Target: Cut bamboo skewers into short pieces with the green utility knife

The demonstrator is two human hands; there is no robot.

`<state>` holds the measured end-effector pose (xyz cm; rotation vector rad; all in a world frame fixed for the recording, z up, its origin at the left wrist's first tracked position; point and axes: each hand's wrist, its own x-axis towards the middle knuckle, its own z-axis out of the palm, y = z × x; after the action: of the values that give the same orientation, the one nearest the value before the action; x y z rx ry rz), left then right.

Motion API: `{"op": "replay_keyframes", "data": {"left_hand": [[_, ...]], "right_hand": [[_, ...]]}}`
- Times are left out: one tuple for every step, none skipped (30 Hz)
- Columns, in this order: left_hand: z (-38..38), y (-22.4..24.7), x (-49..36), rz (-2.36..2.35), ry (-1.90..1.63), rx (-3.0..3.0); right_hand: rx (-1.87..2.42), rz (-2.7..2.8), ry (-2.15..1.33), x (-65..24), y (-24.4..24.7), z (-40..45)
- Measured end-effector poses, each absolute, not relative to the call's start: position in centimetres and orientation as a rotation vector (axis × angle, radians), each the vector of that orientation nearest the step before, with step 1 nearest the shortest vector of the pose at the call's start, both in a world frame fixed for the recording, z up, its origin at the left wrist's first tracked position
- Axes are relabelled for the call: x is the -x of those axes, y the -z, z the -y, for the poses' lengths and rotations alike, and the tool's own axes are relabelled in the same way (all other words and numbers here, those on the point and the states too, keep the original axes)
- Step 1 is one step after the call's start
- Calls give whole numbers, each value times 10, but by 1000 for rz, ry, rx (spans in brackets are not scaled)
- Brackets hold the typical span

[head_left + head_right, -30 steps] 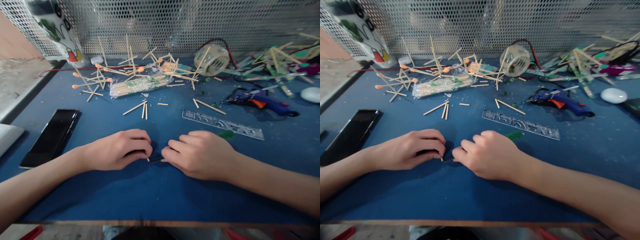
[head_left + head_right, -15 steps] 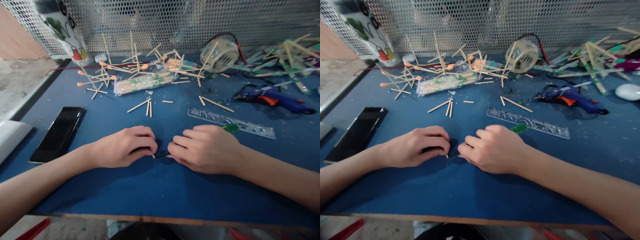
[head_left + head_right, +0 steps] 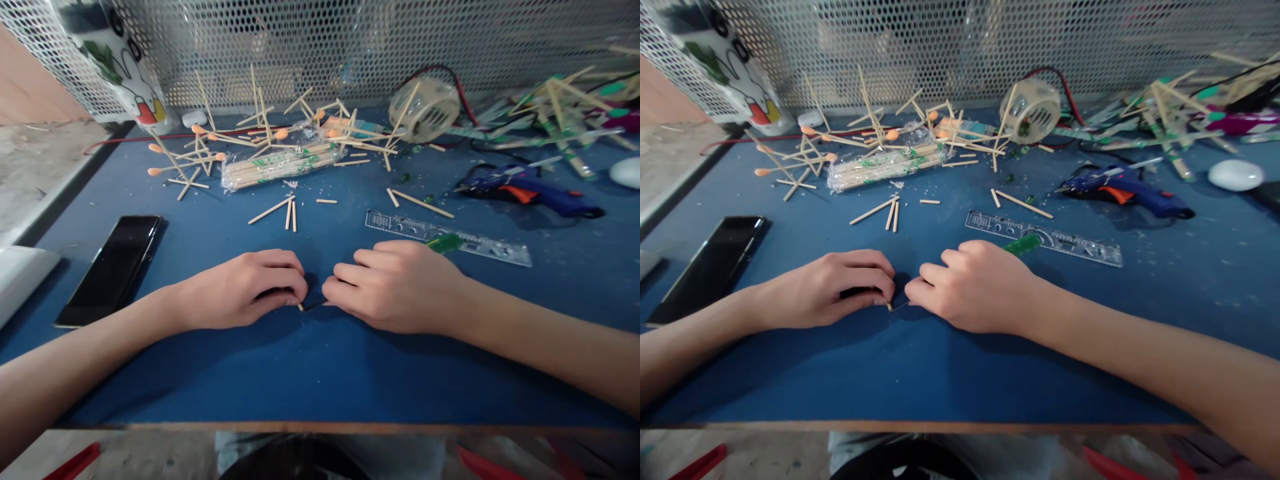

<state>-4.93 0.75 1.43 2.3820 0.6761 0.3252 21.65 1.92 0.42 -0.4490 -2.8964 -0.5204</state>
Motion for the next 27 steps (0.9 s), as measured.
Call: {"op": "replay_keyframes", "data": {"left_hand": [[-8, -15, 49, -678, -320, -2378], [-8, -16, 49, -681, -314, -2374], [-8, -16, 49, -685, -310, -2371], [-8, -16, 49, -686, -306, -2370], [-8, -17, 49, -685, -305, -2369], [-8, -17, 49, -682, -305, -2369], [-9, -16, 49, -680, -304, -2370], [-9, -16, 49, -676, -303, -2374], [-9, -16, 49, -675, -302, -2381], [-8, -16, 49, -674, -298, -2388], [-8, -15, 50, -672, -292, -2395], [-8, -15, 50, -669, -287, -2402], [-7, -15, 51, -666, -284, -2408], [-6, -14, 51, -669, -286, -2415], [-6, -13, 51, -677, -296, -2426], [-5, -13, 51, -691, -311, -2442], [-4, -12, 51, -707, -330, -2461], [-3, -11, 51, -725, -346, -2480], [-3, -11, 51, -737, -360, -2495], [-2, -10, 51, -745, -370, -2506], [-2, -10, 50, -749, -372, -2509], [-2, -10, 50, -753, -369, -2508], [-2, -10, 50, -755, -367, -2506], [-2, -10, 50, -758, -360, -2502], [-2, -10, 50, -755, -357, -2499], [-3, -10, 50, -754, -352, -2495], [-3, -10, 50, -751, -346, -2490]], "right_hand": [[462, 2902, 522, -216, -4, -18], [473, 2903, 522, -216, -4, -17], [481, 2902, 518, -215, -3, -16], [496, 2905, 509, -215, -3, -14], [516, 2912, 497, -215, -3, -13], [538, 2919, 484, -215, -3, -12], [551, 2928, 470, -215, -3, -13], [550, 2934, 457, -216, -4, -14], [533, 2943, 446, -217, -5, -16], [500, 2952, 435, -219, -5, -18], [456, 2959, 423, -220, -5, -22], [417, 2960, 413, -222, -5, -25], [387, 2952, 408, -223, -4, -29], [369, 2931, 411, -224, -3, -31], [359, 2904, 418, -224, -2, -33], [356, 2873, 428, -224, -1, -34], [358, 2845, 439, -224, 0, -34], [364, 2824, 449, -223, 1, -34], [370, 2808, 458, -222, 2, -33], [376, 2799, 465, -221, 3, -32], [381, 2794, 472, -220, 3, -31], [385, 2793, 478, -219, 3, -30], [385, 2795, 481, -219, 3, -30], [381, 2798, 483, -219, 3, -30], [378, 2799, 484, -220, 3, -30], [378, 2799, 484, -220, 3, -31], [378, 2797, 482, -220, 3, -31]]}}
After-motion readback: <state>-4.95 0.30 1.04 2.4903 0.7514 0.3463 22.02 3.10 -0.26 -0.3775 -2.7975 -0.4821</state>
